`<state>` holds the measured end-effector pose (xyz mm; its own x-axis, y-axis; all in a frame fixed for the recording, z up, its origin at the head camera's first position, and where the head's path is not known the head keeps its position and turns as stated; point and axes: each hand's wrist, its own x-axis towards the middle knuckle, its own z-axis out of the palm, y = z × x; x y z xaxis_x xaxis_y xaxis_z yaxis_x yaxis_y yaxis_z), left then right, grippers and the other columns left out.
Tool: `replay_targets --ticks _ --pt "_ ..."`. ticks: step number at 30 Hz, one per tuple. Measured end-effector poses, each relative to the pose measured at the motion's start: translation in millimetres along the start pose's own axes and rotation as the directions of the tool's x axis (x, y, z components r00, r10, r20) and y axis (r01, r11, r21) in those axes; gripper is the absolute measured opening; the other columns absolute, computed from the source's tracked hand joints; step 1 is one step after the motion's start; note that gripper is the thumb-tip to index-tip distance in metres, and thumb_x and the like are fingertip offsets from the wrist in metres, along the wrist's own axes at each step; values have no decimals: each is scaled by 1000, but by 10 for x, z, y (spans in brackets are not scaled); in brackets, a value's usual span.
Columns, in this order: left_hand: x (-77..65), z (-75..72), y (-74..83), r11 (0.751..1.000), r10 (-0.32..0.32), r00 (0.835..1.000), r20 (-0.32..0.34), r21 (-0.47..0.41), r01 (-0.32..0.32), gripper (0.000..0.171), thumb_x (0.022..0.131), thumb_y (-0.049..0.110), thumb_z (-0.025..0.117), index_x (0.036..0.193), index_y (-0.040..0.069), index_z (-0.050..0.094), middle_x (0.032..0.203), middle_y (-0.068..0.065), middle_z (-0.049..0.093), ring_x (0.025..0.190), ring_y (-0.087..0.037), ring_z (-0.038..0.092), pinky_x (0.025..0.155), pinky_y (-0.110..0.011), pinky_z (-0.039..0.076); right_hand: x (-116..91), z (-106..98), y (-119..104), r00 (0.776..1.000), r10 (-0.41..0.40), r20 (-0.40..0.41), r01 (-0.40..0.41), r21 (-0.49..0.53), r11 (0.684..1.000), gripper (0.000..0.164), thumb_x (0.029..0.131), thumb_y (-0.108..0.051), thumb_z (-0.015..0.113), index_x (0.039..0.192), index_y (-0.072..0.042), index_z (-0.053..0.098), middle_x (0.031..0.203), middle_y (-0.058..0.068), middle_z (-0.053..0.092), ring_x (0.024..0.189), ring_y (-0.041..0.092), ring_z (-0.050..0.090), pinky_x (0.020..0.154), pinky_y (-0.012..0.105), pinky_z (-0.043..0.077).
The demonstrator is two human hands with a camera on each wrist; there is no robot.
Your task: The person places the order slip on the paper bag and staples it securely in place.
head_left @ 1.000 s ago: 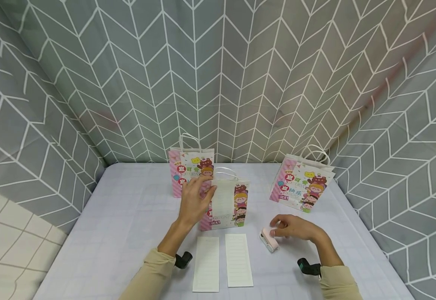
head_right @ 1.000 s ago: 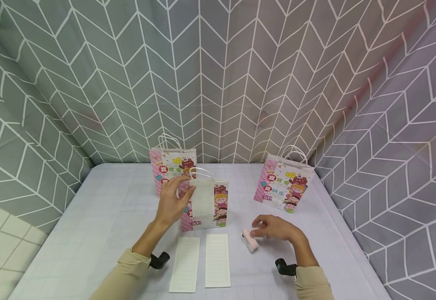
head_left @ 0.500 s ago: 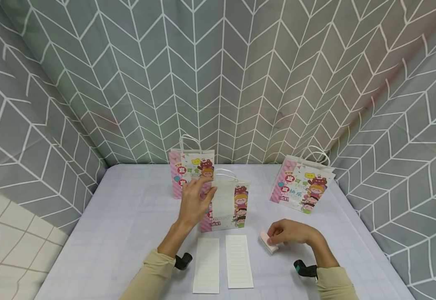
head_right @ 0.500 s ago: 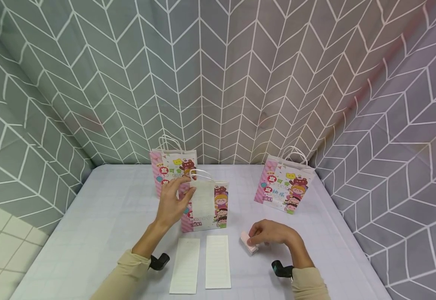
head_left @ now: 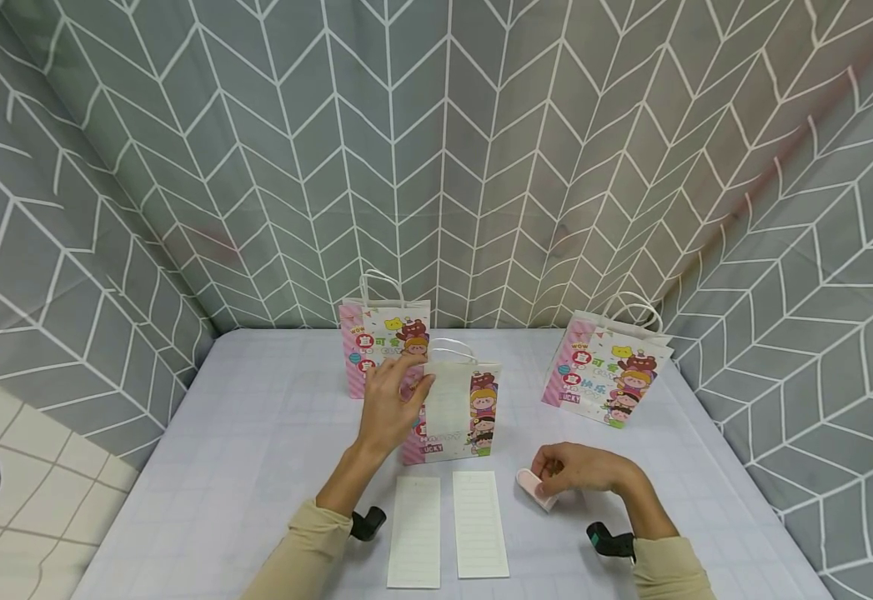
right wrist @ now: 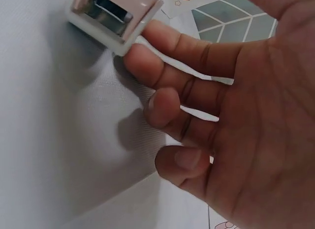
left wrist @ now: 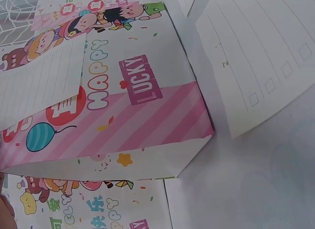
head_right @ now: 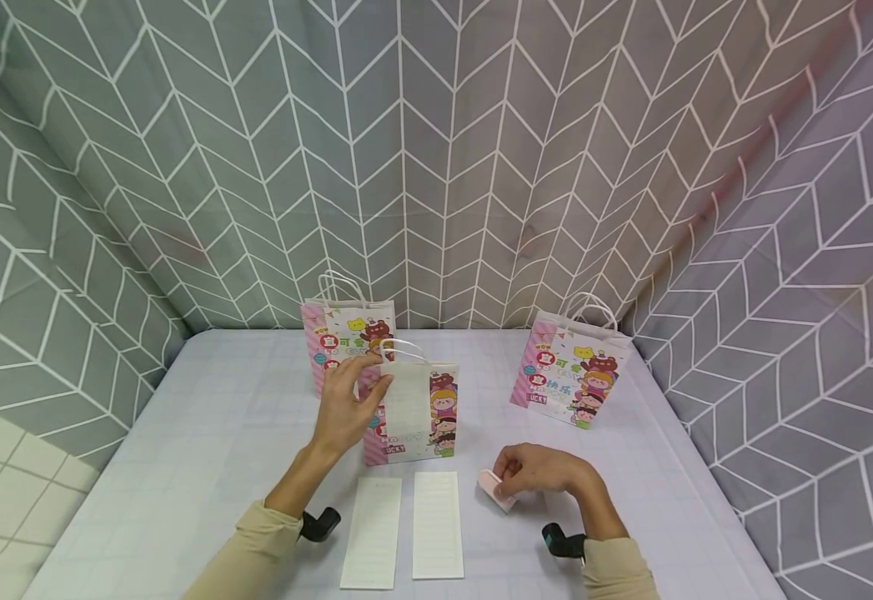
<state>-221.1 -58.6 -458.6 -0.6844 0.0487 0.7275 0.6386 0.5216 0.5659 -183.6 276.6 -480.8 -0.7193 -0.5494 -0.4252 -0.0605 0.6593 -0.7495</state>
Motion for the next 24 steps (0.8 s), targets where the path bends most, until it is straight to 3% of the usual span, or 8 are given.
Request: replay_targets --ticks 11,18,24 --pt "-3 14 -6 1000 14 1000 -12 0 -14 30 87 16 80 113 8 70 107 -5 74 89 -22 61 84 -44 33 -29 -37 -34 999 -31 -43 33 61 998 37 83 -24 77 112 -9 61 95 5 62 88 21 54 72 30 43" --pt "0 14 1 1000 17 1000 -7 -3 -17 29 87 16 80 114 9 70 105 -5 74 88 -21 60 84 -43 33 -30 -77 -67 998 -64 -26 67 137 988 38 91 -25 72 120 -8 54 95 6 68 84 20 59 72 32 44" --pt "-4 3 -2 1000 12 1000 -6 7 -12 29 88 17 79 114 11 69 103 -6 74 85 -20 59 84 -43 33 -8 -103 -100 984 -156 -84 164 97 982 35 95 -25 68 124 -10 53 96 5 68 83 18 60 70 30 45"
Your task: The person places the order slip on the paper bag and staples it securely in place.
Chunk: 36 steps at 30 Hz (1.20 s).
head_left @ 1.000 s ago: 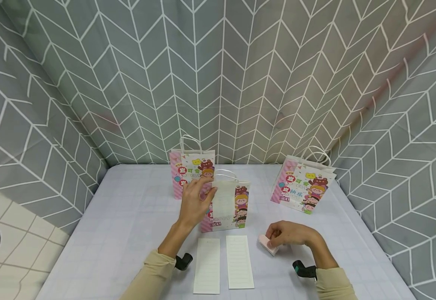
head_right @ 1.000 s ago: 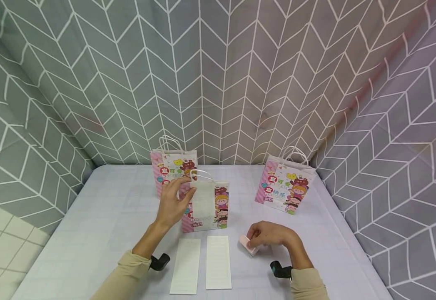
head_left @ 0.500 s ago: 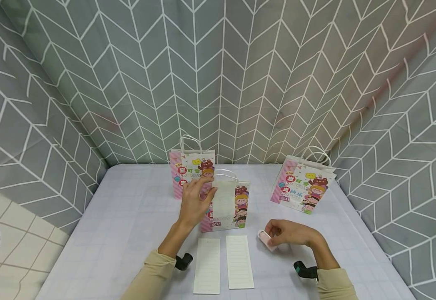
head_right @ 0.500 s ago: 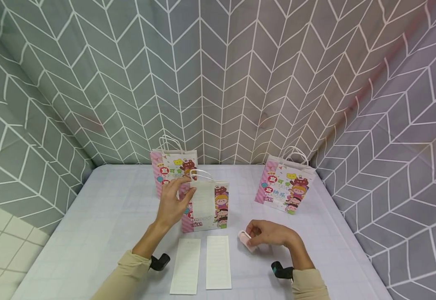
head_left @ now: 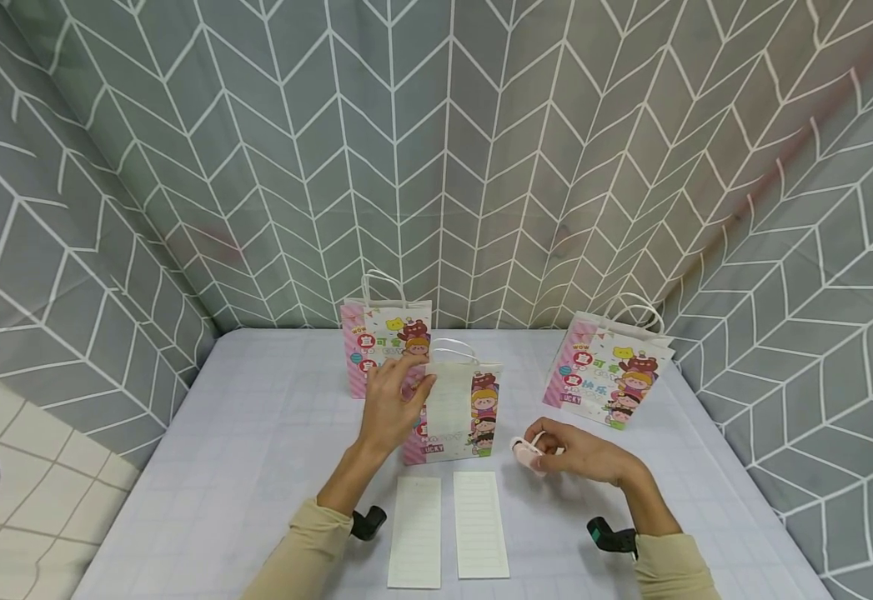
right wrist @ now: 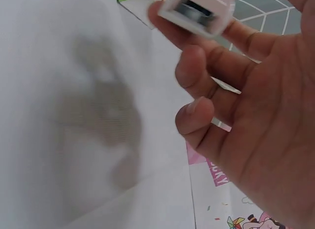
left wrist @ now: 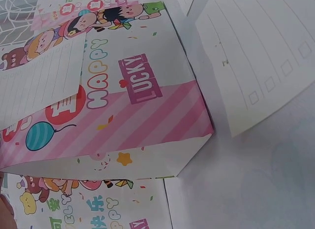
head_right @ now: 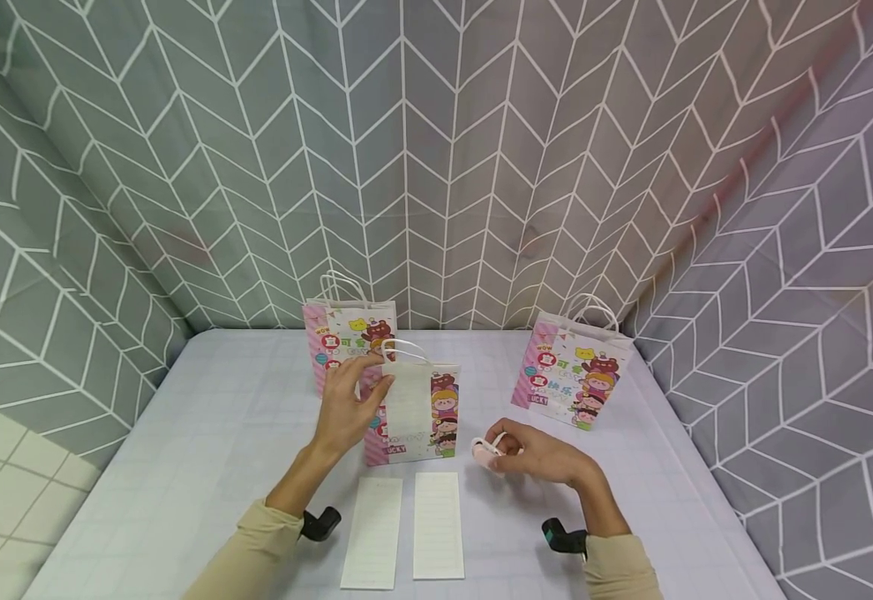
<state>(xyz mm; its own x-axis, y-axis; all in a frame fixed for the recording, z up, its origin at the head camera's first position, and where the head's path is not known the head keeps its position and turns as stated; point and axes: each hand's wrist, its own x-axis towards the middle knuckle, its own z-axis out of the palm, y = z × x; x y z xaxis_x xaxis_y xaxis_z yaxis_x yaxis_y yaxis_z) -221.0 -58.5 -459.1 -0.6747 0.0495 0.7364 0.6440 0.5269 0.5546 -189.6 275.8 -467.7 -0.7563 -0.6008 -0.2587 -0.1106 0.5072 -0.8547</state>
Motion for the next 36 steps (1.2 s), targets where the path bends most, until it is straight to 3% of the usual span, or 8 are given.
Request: replay_targets --ticks 8,15,20,27,36 --pt "-3 4 -5 1000 2 1000 -2 -1 -2 31 86 15 80 115 10 70 104 -6 74 83 -20 57 82 -42 32 5 -9 -80 992 -58 -108 55 -39 998 36 97 -28 66 127 -13 53 104 7 66 92 21 60 79 32 45" --pt "-8 7 -16 1000 5 1000 -4 1 -5 30 86 16 81 113 10 70 97 -3 73 76 -17 52 81 -41 30 43 -13 -133 969 -105 -223 110 8 994 35 96 -25 69 126 -15 55 124 8 61 114 27 59 91 32 47" --pt "-16 10 -24 1000 -1 1000 2 -2 1 28 88 17 79 113 9 70 93 -2 72 75 -16 50 82 -42 30 61 -22 -192 940 -171 -296 190 36 981 36 94 -19 71 126 -14 56 122 12 59 103 31 60 83 33 51" --pt "-11 11 -16 1000 3 1000 4 -10 -3 29 88 18 79 114 10 69 95 -5 72 75 -17 51 81 -41 31 77 -42 -249 883 -185 -430 248 92 964 41 94 -15 71 132 -9 58 120 16 62 98 23 64 79 33 55" --pt "-12 6 0 1000 -5 1000 4 -11 5 29 88 18 79 115 12 69 92 -5 72 76 -17 51 84 -43 32 128 -92 -293 833 -221 -508 318 113 941 39 97 -12 66 134 -3 58 119 20 63 100 17 66 85 30 53"
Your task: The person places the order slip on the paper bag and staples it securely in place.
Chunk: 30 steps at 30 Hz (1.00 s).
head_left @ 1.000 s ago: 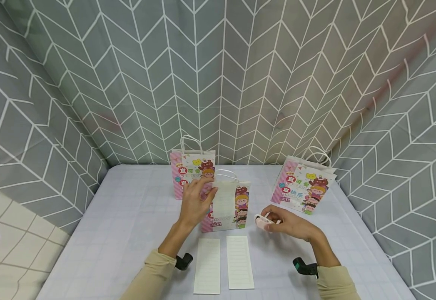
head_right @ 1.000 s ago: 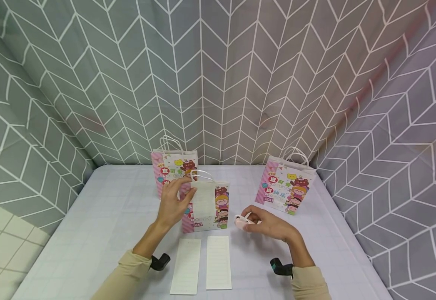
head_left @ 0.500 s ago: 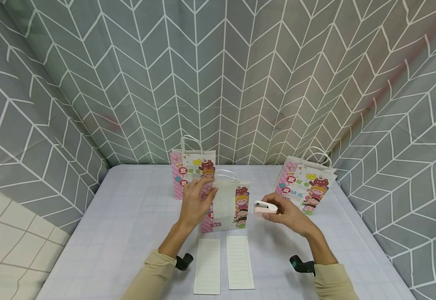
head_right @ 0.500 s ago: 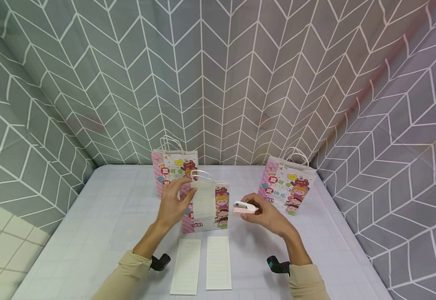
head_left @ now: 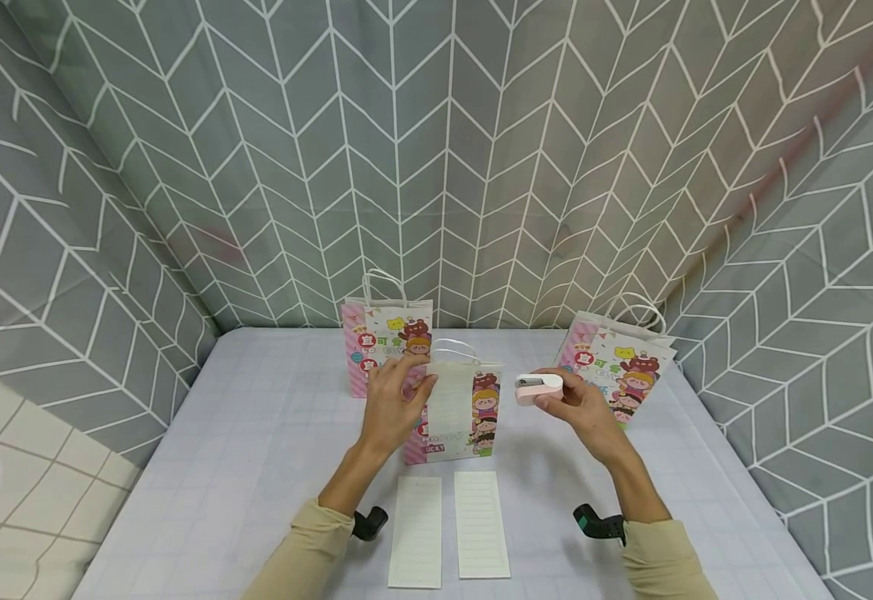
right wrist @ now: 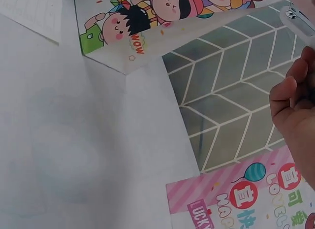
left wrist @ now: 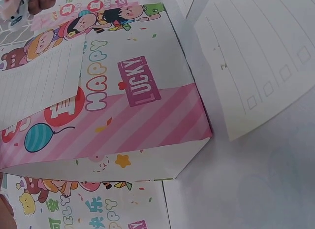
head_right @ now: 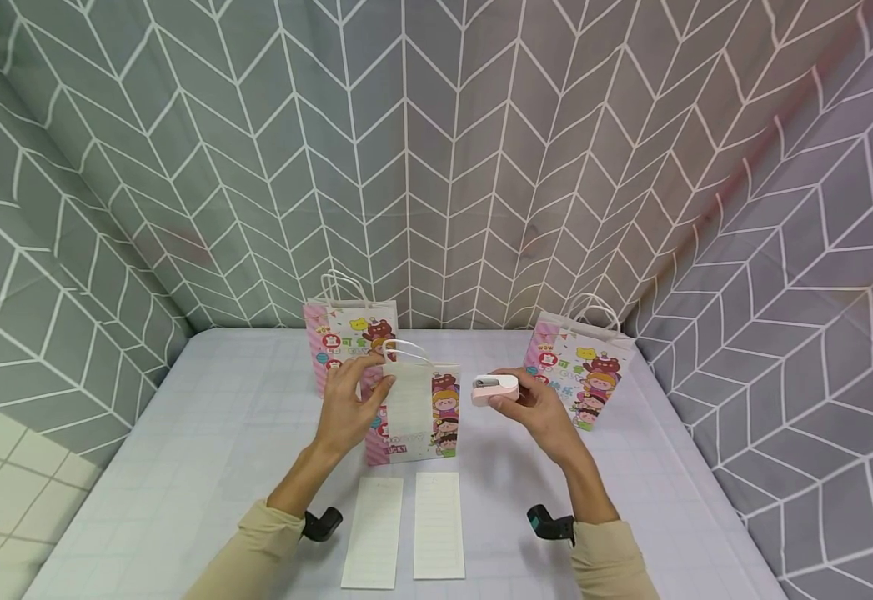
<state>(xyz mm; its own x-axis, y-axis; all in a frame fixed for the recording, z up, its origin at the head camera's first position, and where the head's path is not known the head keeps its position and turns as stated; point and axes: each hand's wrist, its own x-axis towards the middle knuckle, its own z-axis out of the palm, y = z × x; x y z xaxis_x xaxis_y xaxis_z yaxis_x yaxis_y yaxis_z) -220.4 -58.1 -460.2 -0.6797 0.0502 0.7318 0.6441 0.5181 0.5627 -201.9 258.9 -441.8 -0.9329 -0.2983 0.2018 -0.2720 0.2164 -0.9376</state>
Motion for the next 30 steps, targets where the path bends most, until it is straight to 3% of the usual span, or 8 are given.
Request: replay_targets --ticks 14,19,26,30 --pt "-9 9 -20 1000 12 1000 -18 1 -12 30 87 17 80 115 11 69 77 0 62 72 -16 48 81 -40 31 236 148 -234 993 -55 -106 63 77 995 40 97 -9 67 134 -2 56 116 4 64 98 13 63 83 24 52" --pt "-8 12 -8 1000 13 1000 -11 2 -13 29 88 18 79 115 12 69 79 0 63 72 -15 48 81 -40 31 303 218 -282 986 -89 -144 104 98 990 41 97 -8 65 135 2 53 117 3 64 99 12 63 84 22 51" --pt "-10 17 -11 1000 8 1000 -18 -1 -8 30 87 16 80 114 9 70 77 0 61 72 -15 47 81 -40 31 390 307 -351 984 -118 -130 134 127 983 41 98 -8 63 136 4 52 118 6 62 102 13 62 87 24 51" --pt "-8 16 -9 1000 16 1000 -20 -4 -16 29 87 16 80 113 7 70 76 0 60 71 -16 48 81 -40 31 448 341 -398 986 -111 -127 119 57 991 40 98 -10 64 135 1 55 120 10 62 99 15 61 84 24 51"
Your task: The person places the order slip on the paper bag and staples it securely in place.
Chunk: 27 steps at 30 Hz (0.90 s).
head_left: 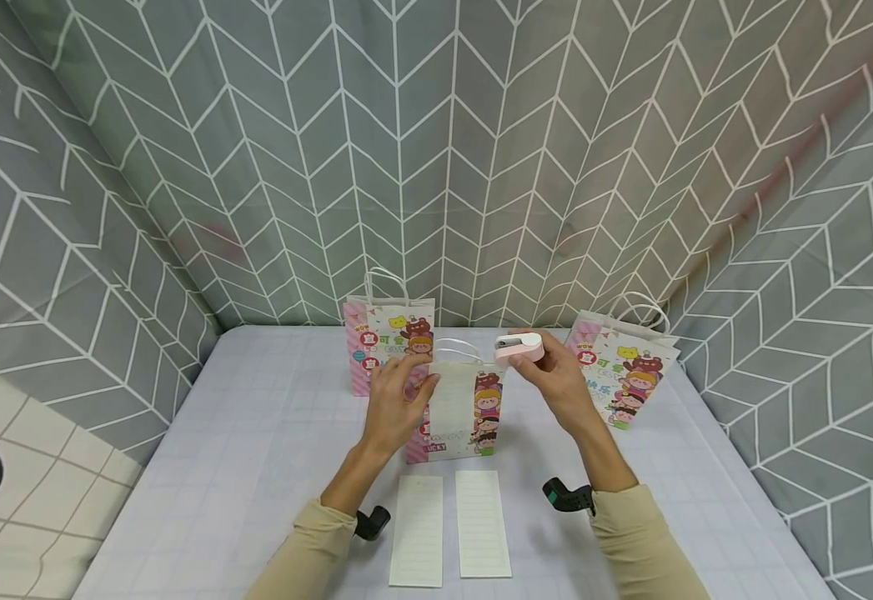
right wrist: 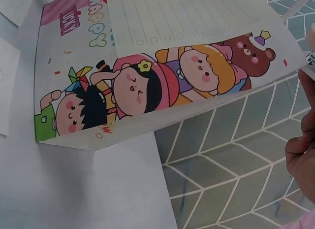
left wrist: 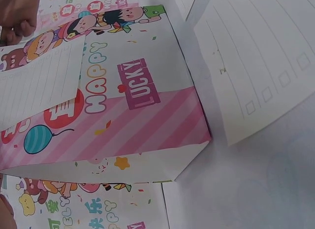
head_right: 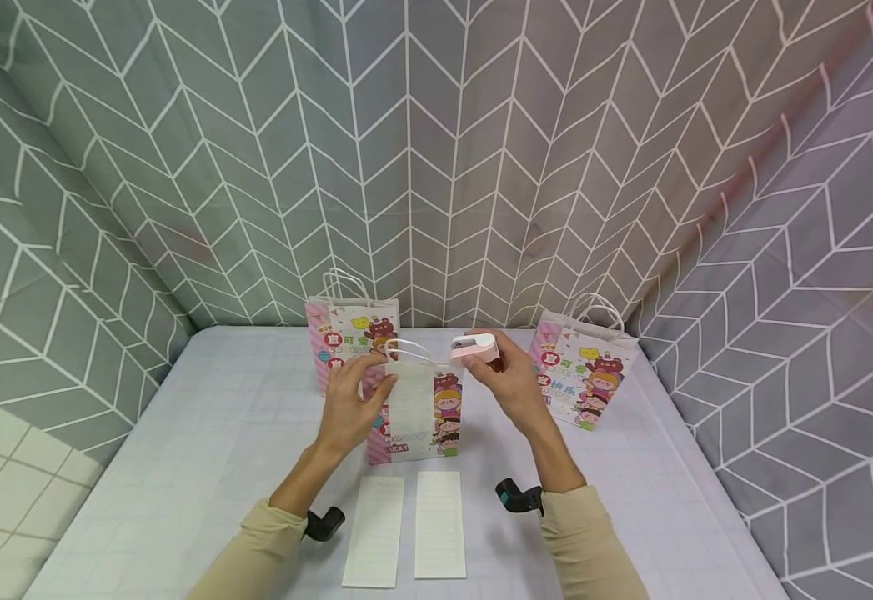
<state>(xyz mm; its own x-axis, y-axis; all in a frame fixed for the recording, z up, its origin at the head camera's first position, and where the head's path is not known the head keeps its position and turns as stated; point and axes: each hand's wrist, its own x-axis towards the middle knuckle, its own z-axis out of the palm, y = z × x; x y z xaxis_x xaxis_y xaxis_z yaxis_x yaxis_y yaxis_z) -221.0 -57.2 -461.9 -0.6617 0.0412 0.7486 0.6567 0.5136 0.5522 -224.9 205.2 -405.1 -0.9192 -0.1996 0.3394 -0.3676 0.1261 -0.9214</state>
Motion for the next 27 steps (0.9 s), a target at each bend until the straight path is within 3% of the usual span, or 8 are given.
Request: replay_targets --ticks 5,10,13,16,20,23,27 --pt "4 -1 12 1000 1 1000 0 3 -1 29 87 16 80 114 11 70 76 0 62 72 -15 48 81 -39 31 82 60 -72 1000 10 18 -8 -113 994 42 97 -15 67 137 -8 56 119 13 61 95 18 59 79 26 51" --pt "4 -1 18 1000 -8 1000 4 0 8 29 88 16 79 115 11 69 81 -1 65 73 -16 48 81 -39 31 160 153 -124 999 22 35 -19 -76 997 54 98 -11 66 144 -5 40 122 18 61 97 21 61 81 27 52" --pt "0 -2 18 1000 -16 1000 9 -2 16 29 88 16 79 115 10 69 82 -1 65 73 -16 48 81 -40 30 188 197 -143 999 13 32 -11 -59 998 53 97 -10 67 140 -1 38 118 20 65 92 21 60 77 26 51" --pt "-5 3 11 1000 -21 1000 11 -1 21 29 88 16 79 115 10 69 83 -1 66 73 -16 48 81 -39 30 199 220 -163 1000 -11 25 13 -67 998 48 95 -12 71 133 -2 45 111 17 68 85 19 58 73 25 48" --pt "-7 1 14 1000 -18 1000 6 2 18 30 88 17 79 115 13 69 87 -2 68 75 -16 49 82 -39 31 166 278 -379 999 -42 16 43 -112 993 44 94 -7 71 133 0 54 105 18 70 78 22 50 70 24 41" --pt "-8 -5 25 1000 -21 1000 4 1 21 30 88 17 80 116 13 69 88 -2 69 75 -16 50 82 -40 31 138 324 -555 998 -56 25 59 -154 986 45 93 -2 69 136 3 56 92 19 62 76 25 42 69 26 35" --pt "-9 -2 31 999 -35 999 8 0 35 30 88 17 79 116 13 69 86 -1 67 75 -16 50 87 -46 32 172 334 -507 995 -71 77 86 -214 973 49 94 -3 68 141 -3 56 84 23 41 76 27 36 68 31 31"
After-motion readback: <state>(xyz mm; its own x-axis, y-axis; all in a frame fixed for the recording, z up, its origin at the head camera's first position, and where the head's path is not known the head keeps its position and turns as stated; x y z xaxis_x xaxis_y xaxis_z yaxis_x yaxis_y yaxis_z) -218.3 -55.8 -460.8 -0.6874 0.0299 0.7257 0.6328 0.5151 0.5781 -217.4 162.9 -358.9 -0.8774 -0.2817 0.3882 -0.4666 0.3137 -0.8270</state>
